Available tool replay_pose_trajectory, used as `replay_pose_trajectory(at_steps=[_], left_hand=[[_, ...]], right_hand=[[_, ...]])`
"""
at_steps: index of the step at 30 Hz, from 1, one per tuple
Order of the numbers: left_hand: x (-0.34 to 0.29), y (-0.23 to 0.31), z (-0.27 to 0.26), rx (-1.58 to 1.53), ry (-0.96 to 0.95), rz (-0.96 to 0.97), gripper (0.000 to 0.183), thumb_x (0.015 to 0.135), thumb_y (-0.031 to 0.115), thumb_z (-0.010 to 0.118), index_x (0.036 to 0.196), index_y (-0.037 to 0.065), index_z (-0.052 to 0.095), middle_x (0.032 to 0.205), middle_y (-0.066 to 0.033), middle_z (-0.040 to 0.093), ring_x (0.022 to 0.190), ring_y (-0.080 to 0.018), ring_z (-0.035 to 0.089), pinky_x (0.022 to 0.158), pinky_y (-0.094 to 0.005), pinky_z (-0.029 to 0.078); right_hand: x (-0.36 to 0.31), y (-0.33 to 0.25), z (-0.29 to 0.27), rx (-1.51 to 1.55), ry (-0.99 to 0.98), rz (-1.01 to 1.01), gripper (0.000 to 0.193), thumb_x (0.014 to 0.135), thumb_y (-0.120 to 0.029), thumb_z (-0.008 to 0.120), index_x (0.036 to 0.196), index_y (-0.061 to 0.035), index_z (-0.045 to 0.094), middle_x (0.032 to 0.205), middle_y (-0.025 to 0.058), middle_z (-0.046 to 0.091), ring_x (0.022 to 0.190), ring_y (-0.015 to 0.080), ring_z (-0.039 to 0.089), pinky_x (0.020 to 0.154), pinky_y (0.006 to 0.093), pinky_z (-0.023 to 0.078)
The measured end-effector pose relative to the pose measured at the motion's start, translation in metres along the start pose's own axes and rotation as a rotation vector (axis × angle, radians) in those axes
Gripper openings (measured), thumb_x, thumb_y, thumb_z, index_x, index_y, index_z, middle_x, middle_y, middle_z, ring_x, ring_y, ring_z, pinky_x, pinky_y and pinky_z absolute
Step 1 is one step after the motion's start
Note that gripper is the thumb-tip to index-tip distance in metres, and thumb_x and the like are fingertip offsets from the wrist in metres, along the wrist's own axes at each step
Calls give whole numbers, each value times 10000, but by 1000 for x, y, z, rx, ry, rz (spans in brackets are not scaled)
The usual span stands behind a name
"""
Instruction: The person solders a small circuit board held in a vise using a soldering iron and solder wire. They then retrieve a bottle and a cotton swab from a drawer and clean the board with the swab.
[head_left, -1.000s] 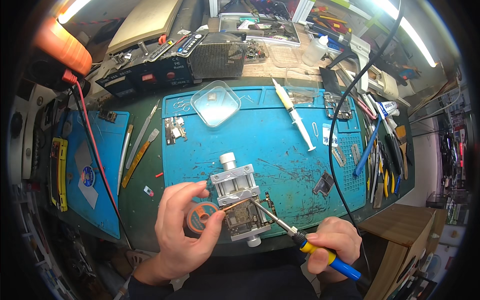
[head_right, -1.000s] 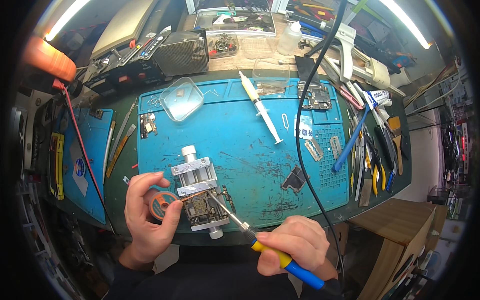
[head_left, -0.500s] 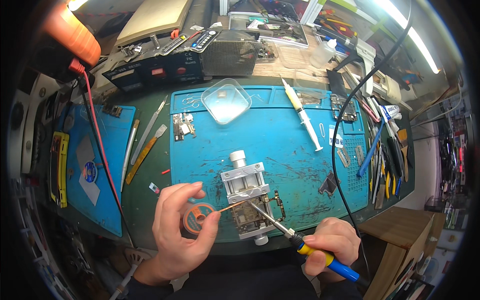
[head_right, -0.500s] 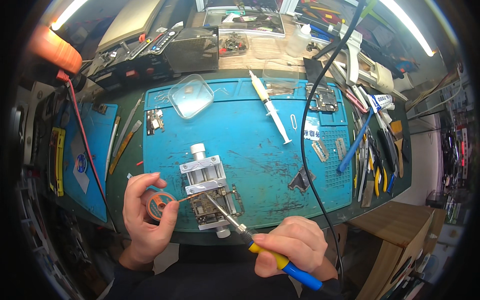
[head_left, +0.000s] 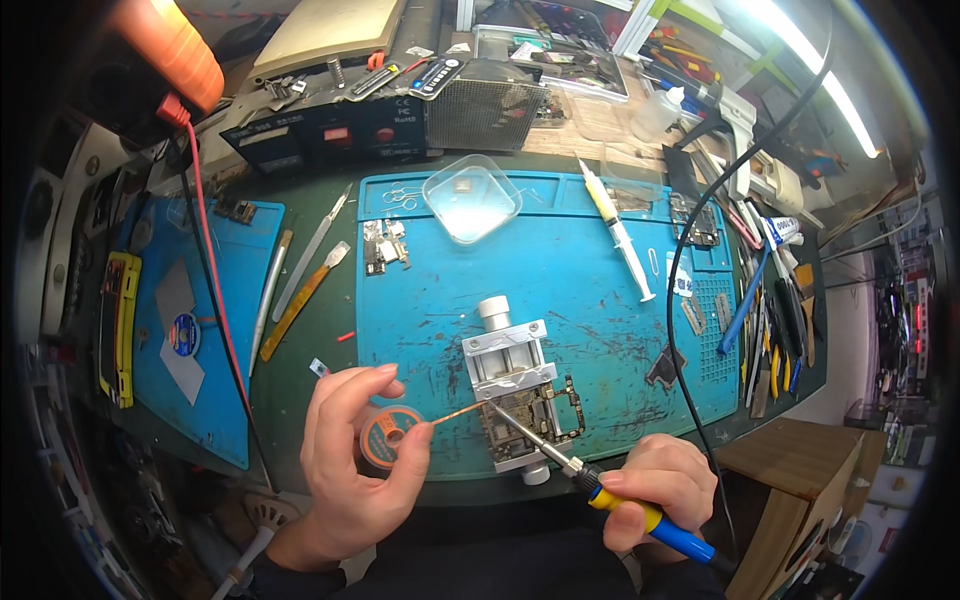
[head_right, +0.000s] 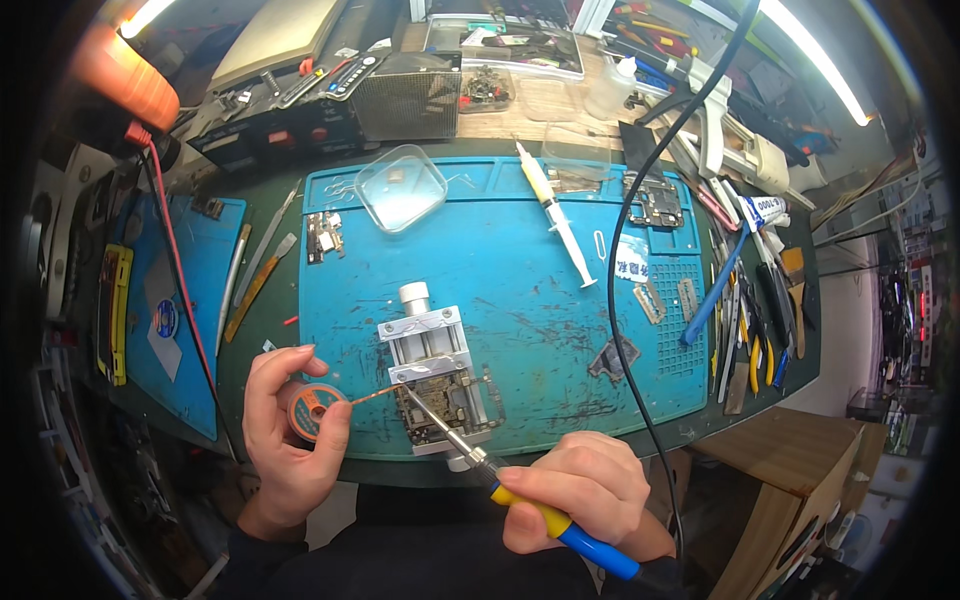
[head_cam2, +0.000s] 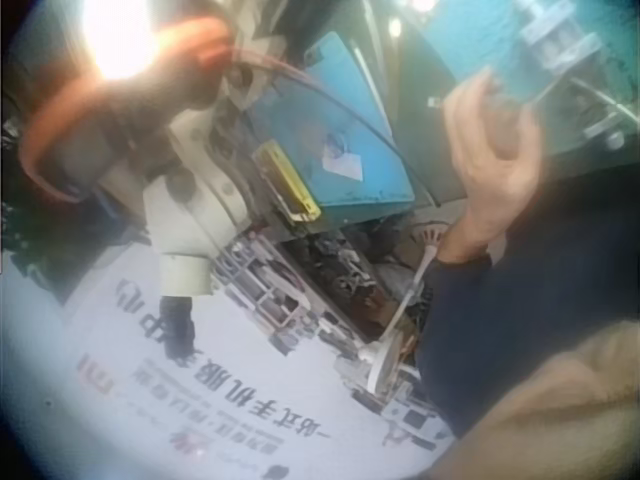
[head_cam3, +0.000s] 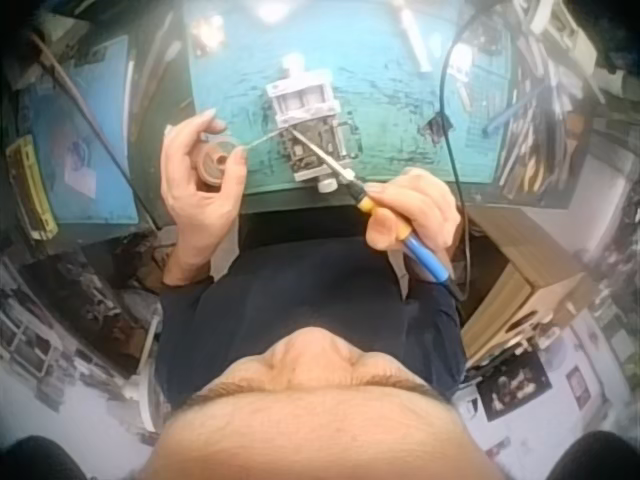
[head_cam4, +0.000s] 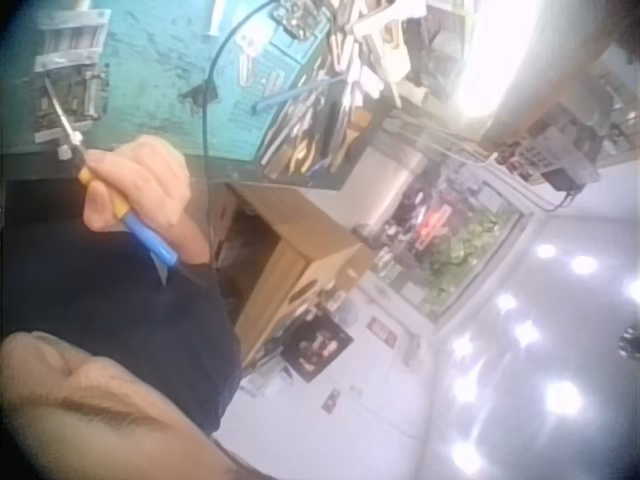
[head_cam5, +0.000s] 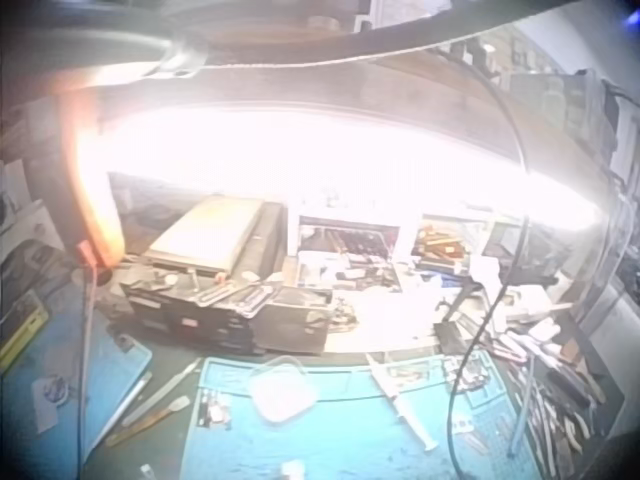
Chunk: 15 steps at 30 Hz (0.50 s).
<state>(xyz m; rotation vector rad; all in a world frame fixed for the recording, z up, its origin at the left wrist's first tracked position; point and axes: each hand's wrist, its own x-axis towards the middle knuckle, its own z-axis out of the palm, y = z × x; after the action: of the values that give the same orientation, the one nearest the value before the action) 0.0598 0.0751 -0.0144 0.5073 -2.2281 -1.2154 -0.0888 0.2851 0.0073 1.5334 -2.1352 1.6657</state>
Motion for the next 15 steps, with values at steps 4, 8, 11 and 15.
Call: replay_pose_trajectory(at_steps=[4,8,11,15], left_hand=[[-2,0,-2,-2,3,-16,514,775,-49,720,1250,-9,527,1093,-157,552,833,-163,607,647,-248,519],[-8,4,-9,-58,-56,-101,525,792,-81,655,1283,-12,483,1170,-130,476,1014,-162,543,832,-250,488],[-12,6,-13,-41,-28,-80,526,792,-81,651,1286,-16,483,1182,-129,475,1022,-156,538,845,-253,484],[-21,5,-20,-37,48,-89,490,819,-61,633,1285,-20,485,1201,-121,478,1022,-144,532,847,-248,479]], right_hand=[[1,-1,3,9,0,-7,148,877,-201,700,909,-57,705,648,-12,647,495,105,601,427,233,448],[2,-1,5,28,-4,-38,166,877,-206,702,897,-41,705,638,-7,636,481,105,593,411,227,434],[0,-2,5,57,10,-83,198,887,-229,698,884,-31,705,623,-4,619,460,104,573,392,223,412],[-8,-2,1,57,107,-125,281,915,-315,687,881,-37,687,610,-7,587,424,105,524,368,232,363]])
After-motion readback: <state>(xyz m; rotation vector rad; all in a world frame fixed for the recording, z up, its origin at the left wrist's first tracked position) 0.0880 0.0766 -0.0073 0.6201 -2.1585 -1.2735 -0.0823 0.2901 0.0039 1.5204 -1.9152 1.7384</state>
